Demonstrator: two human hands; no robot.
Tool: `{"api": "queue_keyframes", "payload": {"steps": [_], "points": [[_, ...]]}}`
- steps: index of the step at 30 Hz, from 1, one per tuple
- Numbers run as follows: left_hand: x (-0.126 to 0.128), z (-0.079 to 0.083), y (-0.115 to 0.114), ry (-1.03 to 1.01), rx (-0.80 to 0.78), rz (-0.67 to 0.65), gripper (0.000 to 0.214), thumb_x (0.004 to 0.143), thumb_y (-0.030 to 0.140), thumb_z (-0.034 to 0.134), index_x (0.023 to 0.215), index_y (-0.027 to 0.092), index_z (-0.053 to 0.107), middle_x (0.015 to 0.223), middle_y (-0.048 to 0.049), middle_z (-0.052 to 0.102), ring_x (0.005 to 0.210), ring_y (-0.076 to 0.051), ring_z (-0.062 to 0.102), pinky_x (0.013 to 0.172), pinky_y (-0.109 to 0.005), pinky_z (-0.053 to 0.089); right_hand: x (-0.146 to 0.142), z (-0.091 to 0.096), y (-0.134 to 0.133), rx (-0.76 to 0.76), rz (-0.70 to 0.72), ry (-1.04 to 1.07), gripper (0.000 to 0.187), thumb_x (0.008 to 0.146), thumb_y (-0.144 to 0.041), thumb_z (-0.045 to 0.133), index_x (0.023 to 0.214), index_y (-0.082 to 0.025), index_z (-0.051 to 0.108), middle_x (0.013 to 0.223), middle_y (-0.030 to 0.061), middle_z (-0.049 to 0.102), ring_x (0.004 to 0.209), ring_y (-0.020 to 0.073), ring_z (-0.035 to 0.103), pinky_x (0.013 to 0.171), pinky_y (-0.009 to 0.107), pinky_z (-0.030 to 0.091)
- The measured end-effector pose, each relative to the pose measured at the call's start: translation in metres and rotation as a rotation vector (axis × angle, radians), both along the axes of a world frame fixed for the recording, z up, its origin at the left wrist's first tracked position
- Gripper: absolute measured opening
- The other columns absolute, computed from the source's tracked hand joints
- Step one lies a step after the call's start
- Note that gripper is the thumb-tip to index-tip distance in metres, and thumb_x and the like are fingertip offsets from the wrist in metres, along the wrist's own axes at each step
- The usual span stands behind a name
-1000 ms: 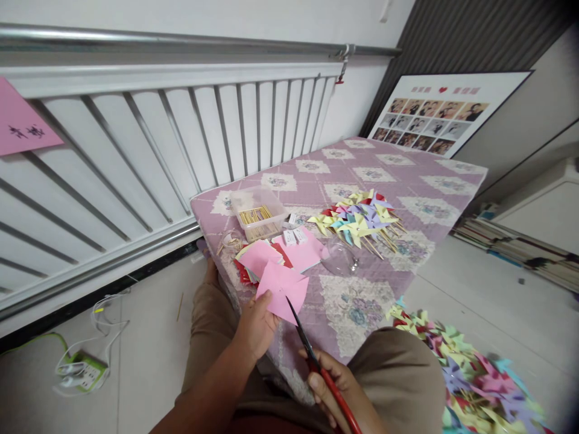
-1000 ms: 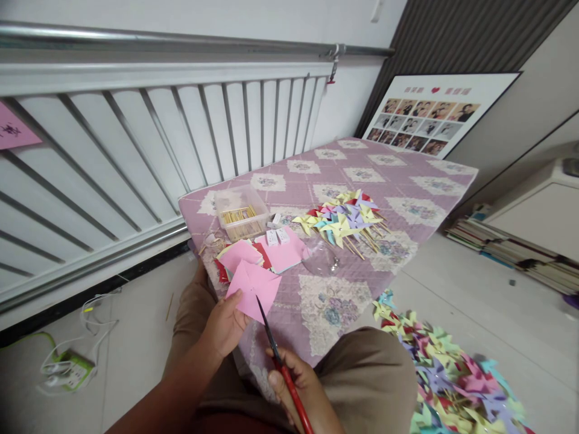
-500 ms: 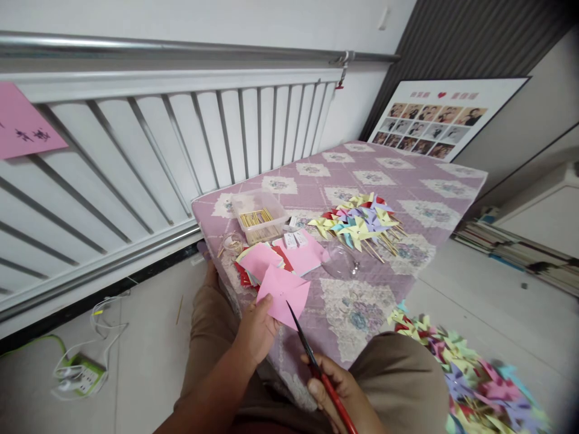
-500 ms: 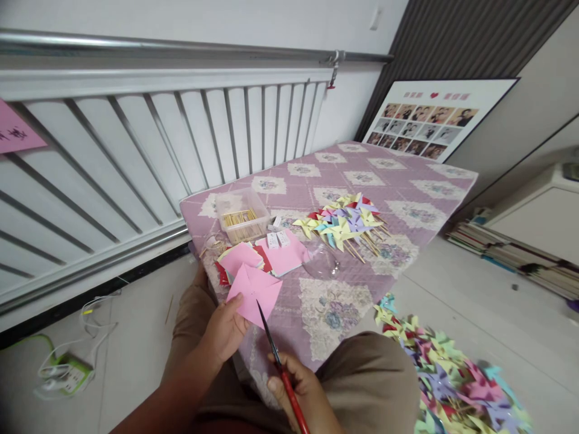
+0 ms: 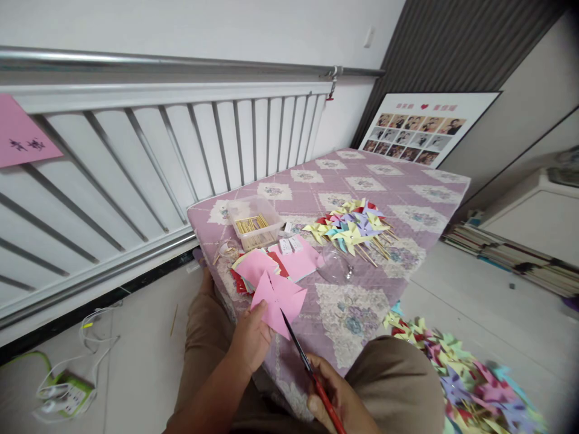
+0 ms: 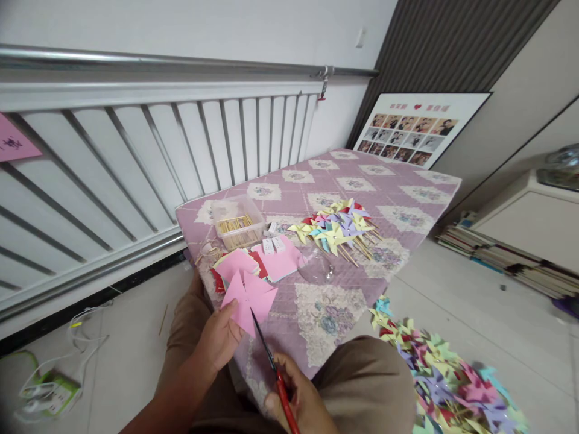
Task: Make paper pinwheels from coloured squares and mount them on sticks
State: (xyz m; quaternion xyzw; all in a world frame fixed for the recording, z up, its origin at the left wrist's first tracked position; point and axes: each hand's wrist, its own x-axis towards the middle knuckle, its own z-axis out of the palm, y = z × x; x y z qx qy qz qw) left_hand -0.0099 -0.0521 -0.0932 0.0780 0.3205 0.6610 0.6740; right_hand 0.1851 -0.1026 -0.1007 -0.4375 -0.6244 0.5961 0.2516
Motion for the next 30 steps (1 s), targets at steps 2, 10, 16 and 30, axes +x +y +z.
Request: {"api": "queue_keyframes", "payload": {"steps": [2, 10, 16, 30], "points": [[-0.003, 0.000, 0.001, -0.018, -0.018, 0.015, 0.026, 0.079, 0.021, 0.068, 0.105, 0.019, 0.068, 0.107, -0.0055, 0.074, 0.097, -0.020, 0.068, 0.080, -0.027, 0.056, 0.005, 0.000, 0.000, -0.003, -0.003, -0.006, 0.065, 0.073, -0.057, 0.067, 0.125, -0.019, 0.055, 0.088, 0.0069, 0.066, 0.077, 0.0231, 0.061, 0.072, 0.033, 0.050], [-0.017, -0.009, 0.005, -0.019, -0.073, 0.102, 0.018, 0.082, 0.017, 0.063, 0.099, 0.018, 0.065, 0.105, -0.0056, 0.074, 0.091, -0.016, 0.069, 0.077, -0.026, 0.056, 0.039, -0.012, 0.030, 0.295, -0.333, -0.394, 0.043, 0.082, -0.042, 0.055, 0.117, -0.018, 0.057, 0.089, 0.0085, 0.072, 0.077, 0.0230, 0.068, 0.071, 0.032, 0.053], [-0.001, -0.019, 0.000, 0.005, -0.130, 0.045, 0.034, 0.078, 0.017, 0.068, 0.112, 0.019, 0.062, 0.109, -0.0062, 0.072, 0.093, -0.018, 0.069, 0.074, -0.027, 0.055, 0.060, -0.013, 0.078, 0.633, -0.317, -0.741, 0.041, 0.082, -0.033, 0.049, 0.116, -0.012, 0.059, 0.078, 0.0112, 0.072, 0.071, 0.0258, 0.068, 0.065, 0.034, 0.052], [0.009, -0.038, 0.002, 0.014, -0.173, -0.028, 0.035, 0.076, 0.016, 0.071, 0.110, 0.017, 0.063, 0.105, -0.0078, 0.074, 0.094, -0.020, 0.070, 0.080, -0.029, 0.055, 0.053, -0.032, 0.121, 0.812, -0.256, -0.983, 0.042, 0.087, -0.020, 0.051, 0.128, -0.013, 0.056, 0.103, 0.0150, 0.069, 0.097, 0.0277, 0.064, 0.088, 0.040, 0.050]]}}
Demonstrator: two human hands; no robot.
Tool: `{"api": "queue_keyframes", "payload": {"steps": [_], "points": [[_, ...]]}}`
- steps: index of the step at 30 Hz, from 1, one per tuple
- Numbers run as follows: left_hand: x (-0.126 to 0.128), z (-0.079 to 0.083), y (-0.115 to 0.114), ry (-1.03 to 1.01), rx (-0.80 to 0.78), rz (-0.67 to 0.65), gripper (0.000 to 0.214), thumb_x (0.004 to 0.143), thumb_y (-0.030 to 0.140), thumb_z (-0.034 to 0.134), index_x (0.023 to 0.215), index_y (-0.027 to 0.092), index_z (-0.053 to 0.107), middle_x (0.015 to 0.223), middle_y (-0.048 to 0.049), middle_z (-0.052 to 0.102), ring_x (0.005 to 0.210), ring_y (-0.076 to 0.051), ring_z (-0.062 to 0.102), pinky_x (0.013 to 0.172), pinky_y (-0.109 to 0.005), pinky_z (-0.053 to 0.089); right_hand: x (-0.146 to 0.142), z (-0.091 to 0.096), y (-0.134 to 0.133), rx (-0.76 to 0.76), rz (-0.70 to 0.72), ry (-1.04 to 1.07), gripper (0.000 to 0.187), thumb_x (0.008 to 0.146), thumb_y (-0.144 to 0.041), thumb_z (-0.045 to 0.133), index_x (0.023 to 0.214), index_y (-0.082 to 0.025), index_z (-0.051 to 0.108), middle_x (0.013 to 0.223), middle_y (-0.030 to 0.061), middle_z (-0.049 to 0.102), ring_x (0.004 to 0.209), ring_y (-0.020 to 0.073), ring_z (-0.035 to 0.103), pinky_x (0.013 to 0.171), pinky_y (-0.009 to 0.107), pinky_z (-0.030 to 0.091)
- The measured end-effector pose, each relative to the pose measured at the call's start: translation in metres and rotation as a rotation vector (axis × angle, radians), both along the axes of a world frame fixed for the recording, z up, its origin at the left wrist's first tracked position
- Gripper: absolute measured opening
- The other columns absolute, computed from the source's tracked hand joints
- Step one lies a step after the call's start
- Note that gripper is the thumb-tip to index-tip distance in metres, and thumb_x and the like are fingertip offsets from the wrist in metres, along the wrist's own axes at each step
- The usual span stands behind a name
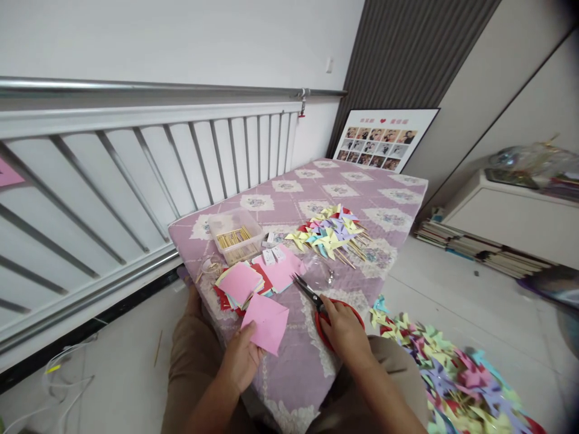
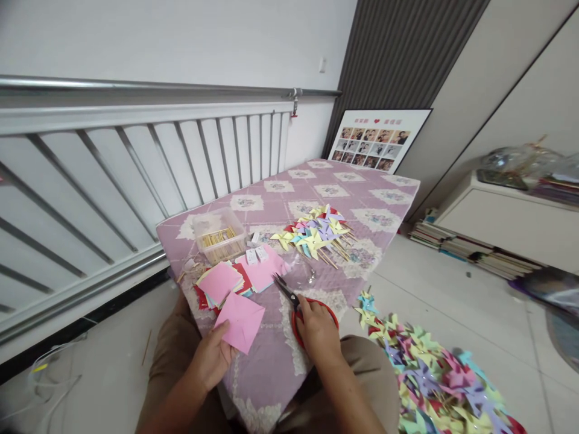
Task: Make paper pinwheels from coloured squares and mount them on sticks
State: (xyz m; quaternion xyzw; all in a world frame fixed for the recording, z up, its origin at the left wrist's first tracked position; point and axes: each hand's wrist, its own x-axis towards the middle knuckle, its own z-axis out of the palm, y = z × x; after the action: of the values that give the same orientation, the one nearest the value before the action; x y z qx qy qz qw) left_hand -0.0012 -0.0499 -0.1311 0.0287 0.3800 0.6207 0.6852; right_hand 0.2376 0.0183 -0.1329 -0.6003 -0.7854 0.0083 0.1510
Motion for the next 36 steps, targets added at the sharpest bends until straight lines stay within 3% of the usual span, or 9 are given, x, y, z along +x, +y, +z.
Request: {"api": "queue_keyframes", "payload": {"steps": [10, 17, 21, 26, 29, 32, 36], "points": [[-0.001, -0.007, 0.001, -0.004, 0.023, -0.021, 0.036, 0.077, 0.018, 0.070, 0.112, 0.018, 0.064, 0.110, -0.0077, 0.072, 0.100, -0.021, 0.068, 0.087, -0.032, 0.053, 0.011, -0.018, 0.008, -0.018, 0.068, 0.041, 0.044, 0.091, -0.020, 0.047, 0.133, -0.011, 0.052, 0.101, 0.0143, 0.069, 0.093, 0.0258, 0.065, 0.082, 0.036, 0.053], [0.000, 0.003, -0.002, 0.005, 0.026, -0.049, 0.041, 0.075, 0.021, 0.073, 0.114, 0.018, 0.063, 0.107, -0.0085, 0.073, 0.099, -0.022, 0.068, 0.089, -0.034, 0.052, -0.001, -0.001, 0.003, -0.069, 0.001, -0.128, 0.043, 0.093, -0.016, 0.042, 0.135, -0.015, 0.052, 0.104, 0.0156, 0.068, 0.095, 0.0260, 0.065, 0.080, 0.035, 0.051], [-0.001, 0.001, 0.000, 0.008, 0.037, -0.043, 0.038, 0.075, 0.020, 0.073, 0.111, 0.016, 0.064, 0.111, -0.0097, 0.072, 0.104, -0.023, 0.066, 0.092, -0.034, 0.050, -0.009, 0.008, 0.001, -0.100, -0.044, -0.209, 0.046, 0.092, -0.011, 0.042, 0.136, -0.016, 0.052, 0.103, 0.0180, 0.068, 0.092, 0.0288, 0.066, 0.073, 0.035, 0.051], [-0.002, -0.001, 0.003, 0.001, 0.042, -0.080, 0.036, 0.075, 0.018, 0.072, 0.111, 0.015, 0.065, 0.111, -0.0099, 0.072, 0.104, -0.021, 0.066, 0.093, -0.032, 0.050, -0.004, 0.009, 0.000, -0.117, -0.039, -0.204, 0.043, 0.091, -0.015, 0.046, 0.133, -0.012, 0.055, 0.103, 0.0193, 0.068, 0.092, 0.0304, 0.065, 0.078, 0.038, 0.050], [-0.002, -0.001, 0.005, 0.000, 0.036, -0.093, 0.034, 0.076, 0.018, 0.071, 0.109, 0.016, 0.065, 0.107, -0.0094, 0.073, 0.101, -0.020, 0.067, 0.091, -0.031, 0.051, 0.004, 0.003, -0.001, -0.081, -0.004, -0.069, 0.038, 0.090, -0.019, 0.048, 0.125, -0.011, 0.060, 0.105, 0.0193, 0.067, 0.093, 0.0311, 0.063, 0.082, 0.042, 0.050], [-0.001, -0.002, 0.008, -0.008, 0.043, -0.138, 0.029, 0.076, 0.019, 0.071, 0.105, 0.016, 0.066, 0.105, -0.0093, 0.073, 0.098, -0.020, 0.068, 0.091, -0.031, 0.051, 0.008, 0.000, -0.001, -0.055, 0.062, 0.260, 0.034, 0.088, -0.022, 0.050, 0.117, -0.011, 0.063, 0.108, 0.0182, 0.067, 0.099, 0.0297, 0.061, 0.089, 0.043, 0.048], [0.001, -0.004, 0.012, 0.040, 0.102, -0.262, 0.021, 0.077, 0.022, 0.069, 0.097, 0.015, 0.070, 0.094, -0.0091, 0.074, 0.086, -0.021, 0.069, 0.086, -0.034, 0.051, -0.003, 0.012, 0.002, -0.309, 0.060, 0.754, 0.037, 0.088, -0.036, 0.051, 0.116, -0.014, 0.063, 0.106, 0.0132, 0.070, 0.096, 0.0253, 0.064, 0.088, 0.039, 0.050]]}}
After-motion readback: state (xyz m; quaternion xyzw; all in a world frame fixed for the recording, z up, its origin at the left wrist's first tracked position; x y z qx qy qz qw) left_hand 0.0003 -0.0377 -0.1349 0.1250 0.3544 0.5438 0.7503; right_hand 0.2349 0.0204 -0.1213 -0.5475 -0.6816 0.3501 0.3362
